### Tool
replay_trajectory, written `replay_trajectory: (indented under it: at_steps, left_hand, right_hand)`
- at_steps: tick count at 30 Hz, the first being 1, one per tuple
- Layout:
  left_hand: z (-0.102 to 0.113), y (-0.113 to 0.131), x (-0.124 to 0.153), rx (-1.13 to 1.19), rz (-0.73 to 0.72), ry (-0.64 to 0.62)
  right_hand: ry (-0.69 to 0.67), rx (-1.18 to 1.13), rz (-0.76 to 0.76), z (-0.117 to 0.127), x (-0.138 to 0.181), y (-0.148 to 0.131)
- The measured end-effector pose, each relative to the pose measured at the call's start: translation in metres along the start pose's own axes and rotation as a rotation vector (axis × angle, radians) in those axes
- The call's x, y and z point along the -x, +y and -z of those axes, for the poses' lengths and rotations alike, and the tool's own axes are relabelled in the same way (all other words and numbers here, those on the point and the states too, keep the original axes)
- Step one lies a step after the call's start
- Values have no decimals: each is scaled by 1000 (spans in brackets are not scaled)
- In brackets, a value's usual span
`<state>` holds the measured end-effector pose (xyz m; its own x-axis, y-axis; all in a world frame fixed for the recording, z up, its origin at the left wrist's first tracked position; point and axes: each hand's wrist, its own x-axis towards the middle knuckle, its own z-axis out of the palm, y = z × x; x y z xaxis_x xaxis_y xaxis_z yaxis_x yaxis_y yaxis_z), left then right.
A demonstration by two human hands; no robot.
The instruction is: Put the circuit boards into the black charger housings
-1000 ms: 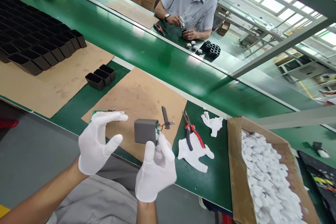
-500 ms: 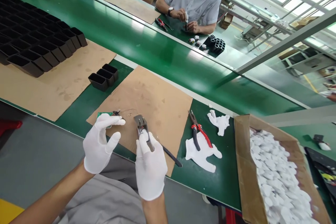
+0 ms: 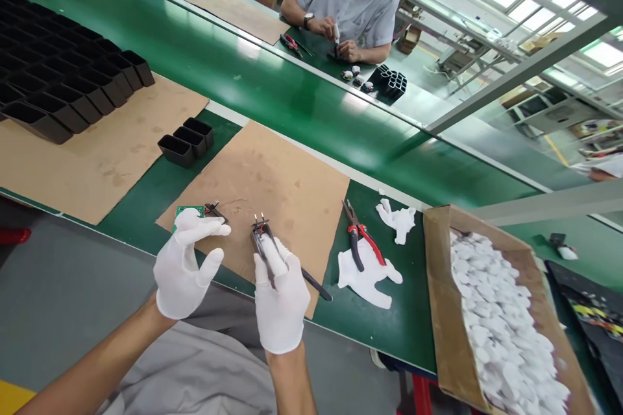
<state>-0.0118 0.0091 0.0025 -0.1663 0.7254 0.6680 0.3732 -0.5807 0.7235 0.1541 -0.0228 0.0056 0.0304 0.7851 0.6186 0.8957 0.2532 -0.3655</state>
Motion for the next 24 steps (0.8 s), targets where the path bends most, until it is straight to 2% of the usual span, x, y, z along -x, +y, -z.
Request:
replay_trajectory:
  at_steps: [3,5,9,12,19,21,24]
  left_hand:
    - [-2,6,4,-62,-12,-29]
    - [-4,10,8,-152,24,-68]
    - [-15,12,17,-307,123,-249]
    - [-27,10,22,-368,126,-347]
    - [-45,10,20,-508,74,-228]
    - [-45,10,18,-539,61,-220]
    - [-44,10,15,-567,31,-222]
  right_hand:
    - [37,-30,-91,-1,3,0]
    - [32,-60,-100,-1,3,0]
    - [-2,-135,-66,1,0,0]
    - [-30,-195,-99,2,0,1]
    - [15,-218,-300,-2,9,1]
    - [-1,-187,-243,0,6,1]
    - [-113,-123,-67,3,0,4]
